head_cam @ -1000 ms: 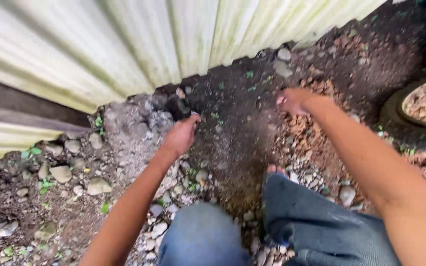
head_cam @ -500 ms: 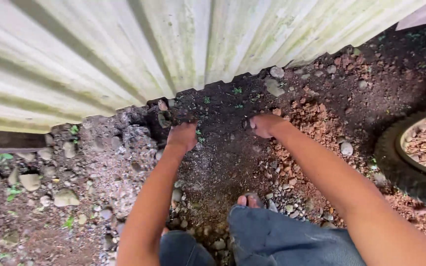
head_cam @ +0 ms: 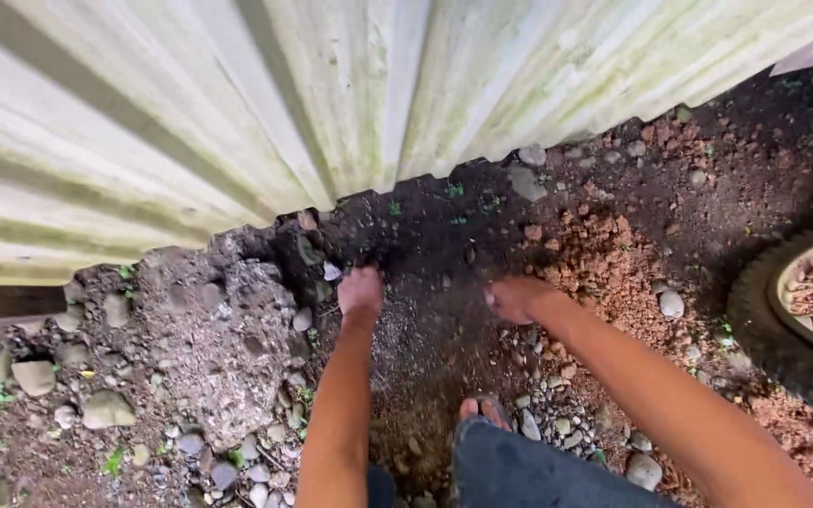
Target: Weeding and removing small rocks from an outdoor dirt and gravel area and placing them into a bucket
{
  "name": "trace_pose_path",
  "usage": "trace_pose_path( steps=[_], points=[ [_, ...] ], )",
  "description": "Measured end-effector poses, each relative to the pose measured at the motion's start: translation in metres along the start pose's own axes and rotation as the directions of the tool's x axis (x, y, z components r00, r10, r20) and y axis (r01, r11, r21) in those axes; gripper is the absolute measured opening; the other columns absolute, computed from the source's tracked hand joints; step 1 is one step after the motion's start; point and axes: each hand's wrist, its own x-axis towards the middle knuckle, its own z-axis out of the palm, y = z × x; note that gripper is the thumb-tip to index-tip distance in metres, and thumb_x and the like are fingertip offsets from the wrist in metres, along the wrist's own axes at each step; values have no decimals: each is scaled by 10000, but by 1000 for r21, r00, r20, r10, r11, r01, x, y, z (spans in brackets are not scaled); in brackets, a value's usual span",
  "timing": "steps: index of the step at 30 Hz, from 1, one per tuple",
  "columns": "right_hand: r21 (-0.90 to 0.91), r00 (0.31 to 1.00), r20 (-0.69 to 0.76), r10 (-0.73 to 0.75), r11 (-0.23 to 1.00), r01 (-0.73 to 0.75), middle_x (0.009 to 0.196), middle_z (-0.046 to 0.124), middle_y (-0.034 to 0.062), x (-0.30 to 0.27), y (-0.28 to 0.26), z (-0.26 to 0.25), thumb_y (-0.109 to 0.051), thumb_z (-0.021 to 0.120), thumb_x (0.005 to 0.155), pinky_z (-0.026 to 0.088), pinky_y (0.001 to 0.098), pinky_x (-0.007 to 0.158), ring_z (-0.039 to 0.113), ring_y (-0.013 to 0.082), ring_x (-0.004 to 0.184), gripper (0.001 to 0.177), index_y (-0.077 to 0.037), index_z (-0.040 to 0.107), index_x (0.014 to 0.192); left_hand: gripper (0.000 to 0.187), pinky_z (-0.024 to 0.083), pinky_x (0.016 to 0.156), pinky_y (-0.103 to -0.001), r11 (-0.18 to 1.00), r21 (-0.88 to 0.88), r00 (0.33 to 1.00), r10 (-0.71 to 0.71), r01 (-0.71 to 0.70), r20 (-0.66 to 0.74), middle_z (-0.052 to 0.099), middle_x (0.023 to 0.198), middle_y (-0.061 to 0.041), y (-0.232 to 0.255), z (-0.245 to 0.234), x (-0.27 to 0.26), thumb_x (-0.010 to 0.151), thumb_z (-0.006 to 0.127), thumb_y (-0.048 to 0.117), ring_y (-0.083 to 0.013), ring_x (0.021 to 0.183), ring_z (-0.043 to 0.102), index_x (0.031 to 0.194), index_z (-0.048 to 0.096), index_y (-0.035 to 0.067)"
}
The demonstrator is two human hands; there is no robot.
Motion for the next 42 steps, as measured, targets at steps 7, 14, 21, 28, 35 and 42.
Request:
trace_pose_path(
  steps=[7,14,21,28,35,42],
  points=[
    [80,991,19,130,988,-131,1296,649,112,-31,-19,-50,-328,563,986,505,462,1043,654,285,1205,339,-202,629,1293,292,623,791,-431,996,-83,995,33,-41,-99,683,1098,-193,-10,23,19,989,556,105,-338,940,721,1273,590,44],
    [88,989,-87,120,990,-112,1293,682,109,11,-31,-81,-321,550,1024,514,453,1034,649,310,1192,306,-173,625,1282,426,598,862,-489,984,-168,998,62,-63,-11,673,1197,-182,16,-81,-38,844,675,193,-376,1000,709,1249,578,101],
    [372,904,-342,255,921,-119,1299,693,69,127,-23,-19,-371,602,974,524,450,1017,643,311,1211,353,-197,617,1281,356,582,746,-532,978,-106,984,174,-177,-41,554,1383,-208,8,-36,-57,990,584,273,-428,870,710,1305,572,107],
    [357,882,-326,340,908,-218,1266,693,98,125,-23,5,-374,603,973,526,493,1002,621,332,1225,369,-210,597,1304,434,602,764,-483,976,-73,979,202,-203,-23,610,1332,-152,2,-55,-67,763,717,170,-370,889,723,1173,606,81],
    [382,597,-733,326,924,-36,1206,646,228,161,-3,-11,-256,722,873,559,472,907,640,390,1093,525,-131,544,1350,164,550,717,-548,926,-371,979,-13,-66,-205,671,1126,-125,-13,-97,-112,1024,582,241,-417,827,690,1106,643,113],
    [581,629,-677,382,803,137,1006,774,190,179,13,-11,-38,725,861,632,426,764,776,285,867,194,-72,786,1041,182,637,615,-421,813,-556,962,-260,172,-83,671,1132,-120,-37,-131,-127,995,523,154,-312,731,743,1053,684,93]
  ],
)
